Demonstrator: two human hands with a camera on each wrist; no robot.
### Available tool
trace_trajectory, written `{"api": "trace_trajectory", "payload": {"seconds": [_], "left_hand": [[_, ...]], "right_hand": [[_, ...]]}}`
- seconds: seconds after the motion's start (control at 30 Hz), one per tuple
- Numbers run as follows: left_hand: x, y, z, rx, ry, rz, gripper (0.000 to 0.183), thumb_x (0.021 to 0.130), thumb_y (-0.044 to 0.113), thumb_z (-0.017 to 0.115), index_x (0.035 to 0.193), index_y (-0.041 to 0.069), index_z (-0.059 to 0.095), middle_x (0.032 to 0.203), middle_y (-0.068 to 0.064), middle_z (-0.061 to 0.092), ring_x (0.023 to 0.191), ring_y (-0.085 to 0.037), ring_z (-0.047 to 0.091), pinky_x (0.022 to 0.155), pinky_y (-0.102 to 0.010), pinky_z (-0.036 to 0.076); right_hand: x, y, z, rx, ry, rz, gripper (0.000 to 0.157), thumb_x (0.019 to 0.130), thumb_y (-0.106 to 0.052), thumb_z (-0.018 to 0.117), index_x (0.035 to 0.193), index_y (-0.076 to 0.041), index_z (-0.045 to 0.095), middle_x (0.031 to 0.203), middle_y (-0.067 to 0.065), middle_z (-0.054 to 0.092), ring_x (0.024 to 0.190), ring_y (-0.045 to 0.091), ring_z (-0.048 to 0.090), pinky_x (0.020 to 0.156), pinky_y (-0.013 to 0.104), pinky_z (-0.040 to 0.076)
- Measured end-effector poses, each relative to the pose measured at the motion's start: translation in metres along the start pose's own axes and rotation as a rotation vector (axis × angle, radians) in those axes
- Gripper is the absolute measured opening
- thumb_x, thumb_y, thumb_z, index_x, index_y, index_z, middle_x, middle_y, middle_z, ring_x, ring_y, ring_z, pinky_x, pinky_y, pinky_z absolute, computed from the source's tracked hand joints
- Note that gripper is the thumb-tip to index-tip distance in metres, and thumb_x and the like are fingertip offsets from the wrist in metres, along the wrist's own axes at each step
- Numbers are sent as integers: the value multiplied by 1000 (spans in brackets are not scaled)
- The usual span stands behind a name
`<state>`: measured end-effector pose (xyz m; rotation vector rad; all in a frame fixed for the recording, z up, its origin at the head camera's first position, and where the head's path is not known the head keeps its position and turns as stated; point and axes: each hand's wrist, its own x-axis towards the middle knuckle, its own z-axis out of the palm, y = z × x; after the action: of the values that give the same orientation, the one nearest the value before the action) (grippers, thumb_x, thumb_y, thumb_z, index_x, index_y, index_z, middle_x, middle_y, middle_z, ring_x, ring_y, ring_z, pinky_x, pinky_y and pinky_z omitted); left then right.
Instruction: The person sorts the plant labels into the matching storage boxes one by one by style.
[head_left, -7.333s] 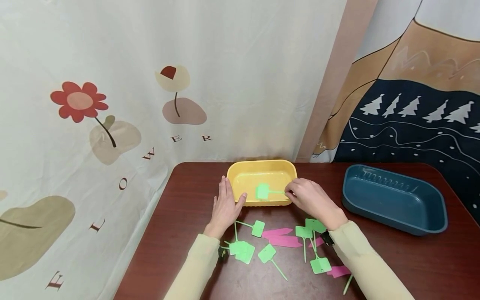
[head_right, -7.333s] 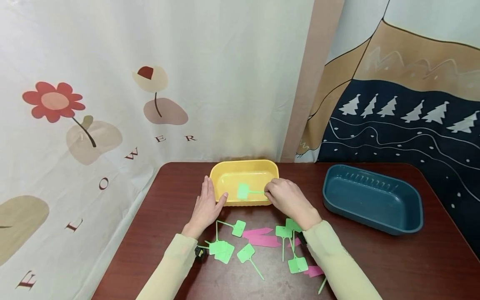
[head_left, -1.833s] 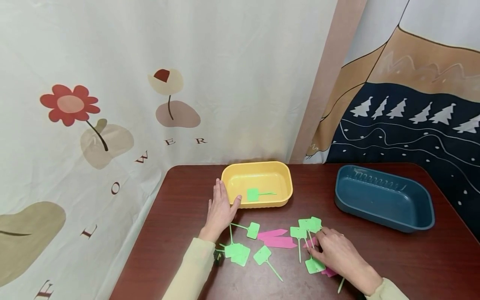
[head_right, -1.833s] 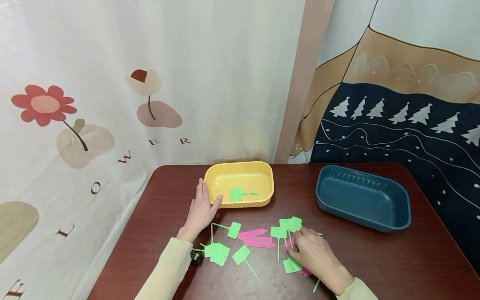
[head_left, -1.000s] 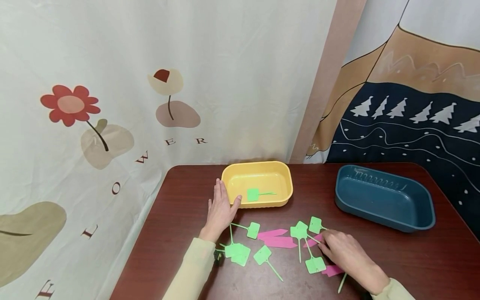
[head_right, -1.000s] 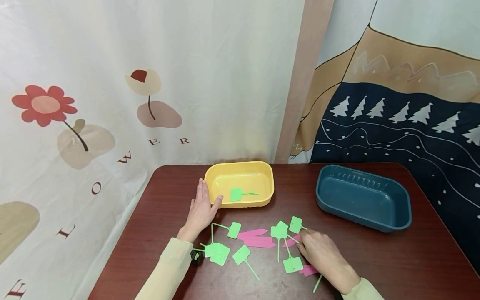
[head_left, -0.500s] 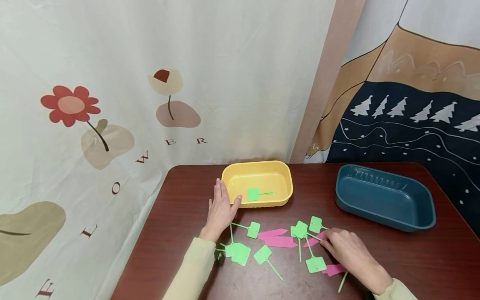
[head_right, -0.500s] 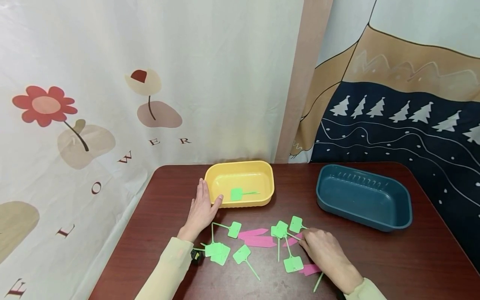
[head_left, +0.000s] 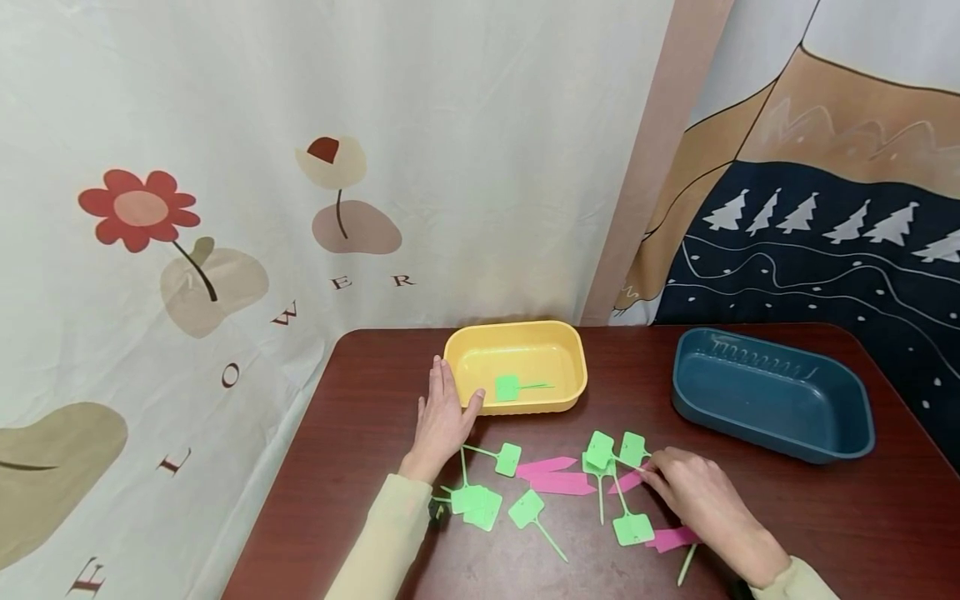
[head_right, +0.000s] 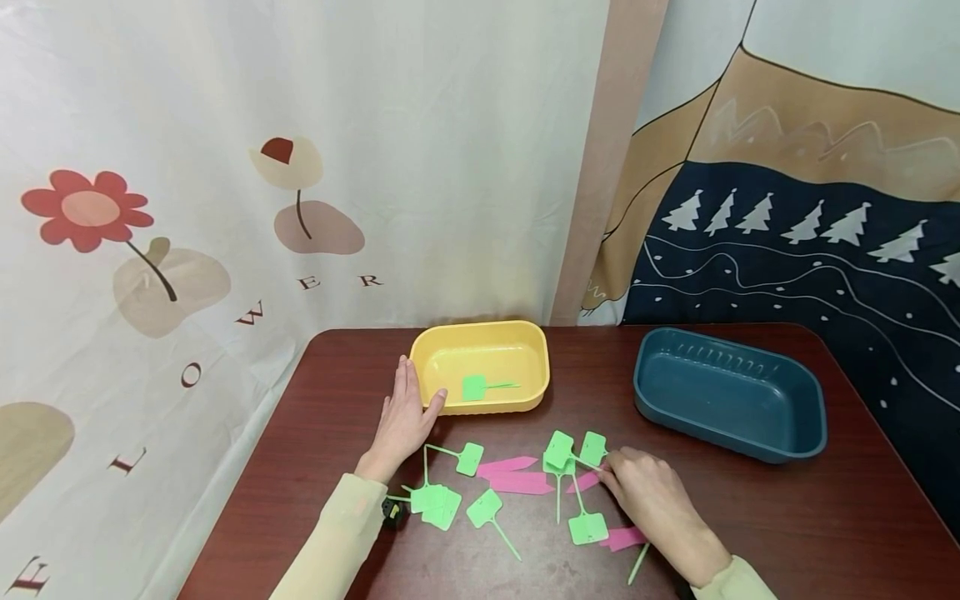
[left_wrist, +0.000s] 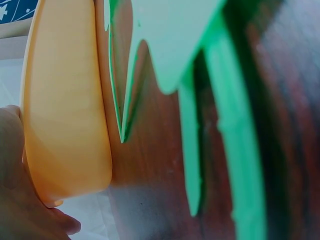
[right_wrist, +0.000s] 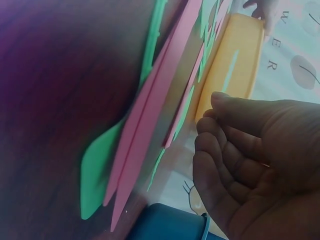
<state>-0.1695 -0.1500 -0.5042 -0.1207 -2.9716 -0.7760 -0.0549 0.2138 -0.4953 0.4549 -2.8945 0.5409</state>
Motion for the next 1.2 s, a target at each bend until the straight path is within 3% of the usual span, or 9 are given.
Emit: {"api": "trace_trajectory", "payload": {"seconds": [0.33,0.6,0.83,1.2], "left_hand": [[-1,-1,-1,-8,0,-4,94,105,54,50,162,-7,8,172,-21,4,155,-39,22,115,-71,24],[-1,2,-3,-20,4,-5,93,105,53,51,163,-7,9,172,-21,5,153,-40,27,115,-70,23],[-1,2,-2,-23,9,0,92,105,52,51,162,-8,12,171,-22,8,149,-43,34,114,-72,25],[-2,2,-4,-20,2,-12,93,104,53,51,162,-7,10,172,-21,5,151,-41,30,114,-71,25]], "right_hand": [[8,-5,-2,27,47,-31,20,82,-11,87,79,-21,70,71,-15,51,64,1,48,58,27,48],[17,-13,0,34,78,-51,18,79,-14,91,82,-20,74,75,-13,59,66,2,51,60,27,50],[27,-19,0,41,77,-77,18,81,-13,89,83,-20,72,75,-14,56,67,2,50,61,27,50],[49,-26,-1,44,81,-128,17,80,-16,91,86,-17,75,77,-11,61,70,4,54,63,28,53]]}}
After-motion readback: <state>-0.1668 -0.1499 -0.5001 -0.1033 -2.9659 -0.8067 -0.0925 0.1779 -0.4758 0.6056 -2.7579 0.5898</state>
